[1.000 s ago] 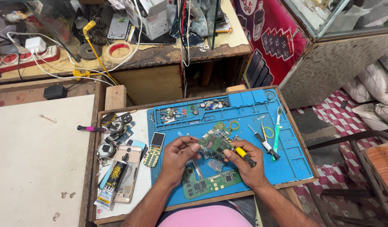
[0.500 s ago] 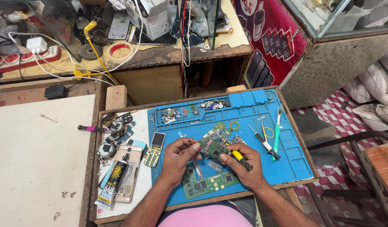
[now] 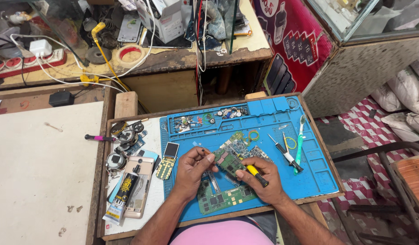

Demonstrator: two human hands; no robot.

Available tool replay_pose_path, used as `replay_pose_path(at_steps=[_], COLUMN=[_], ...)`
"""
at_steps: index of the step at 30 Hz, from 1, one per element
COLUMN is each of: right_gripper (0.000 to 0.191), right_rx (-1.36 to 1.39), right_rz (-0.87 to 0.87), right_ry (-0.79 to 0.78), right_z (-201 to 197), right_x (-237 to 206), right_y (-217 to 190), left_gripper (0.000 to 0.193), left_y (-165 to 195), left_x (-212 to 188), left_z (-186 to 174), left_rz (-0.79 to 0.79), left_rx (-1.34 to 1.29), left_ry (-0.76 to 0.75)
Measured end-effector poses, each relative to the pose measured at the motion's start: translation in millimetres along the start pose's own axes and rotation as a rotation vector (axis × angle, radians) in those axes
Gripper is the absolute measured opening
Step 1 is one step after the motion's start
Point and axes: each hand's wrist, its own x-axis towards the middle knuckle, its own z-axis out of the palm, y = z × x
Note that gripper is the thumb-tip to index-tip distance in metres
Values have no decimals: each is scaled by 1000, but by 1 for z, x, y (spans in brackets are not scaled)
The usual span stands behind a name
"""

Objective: The person works at a repair bench on several green circuit boards laid on a blue silicone mat, holding a board steady with one hand while using a yellow-handled screwdriver with the other to pry and unscrew components and connectors from the boards. They reposition the boards and continue working on different sections throughout the clip.

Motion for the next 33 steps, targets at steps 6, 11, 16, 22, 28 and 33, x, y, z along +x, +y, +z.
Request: replay_pose_path(at_steps=[6,11,16,22,28,33], right_gripper=[20,19,22,33,35,26], right_rx=[139,77,77,-104,-309,-416], right_rz=[51,61,72,-206,-425,-481], right_ry=[88,91,76,250,150,75], right_z=[-24,-26,-30,-23,-26,-26], right_x=[7,-1,-3,-7,-13,-12], right_y=[-39,-35,-37,-47,-57,-58], left_gripper=[21,23,23,18,8,9], left_y=[33,22,12,8,7,5], left_x=[8,2,1,3,5,5], left_z=[38,39,41,41,39,38], left_rz=[-45,-42,-51,0,-4,-19], left_rx=[-36,-74,-50,-60,-85,-95], left_ry=[-19,-54,-92,-21,44,30])
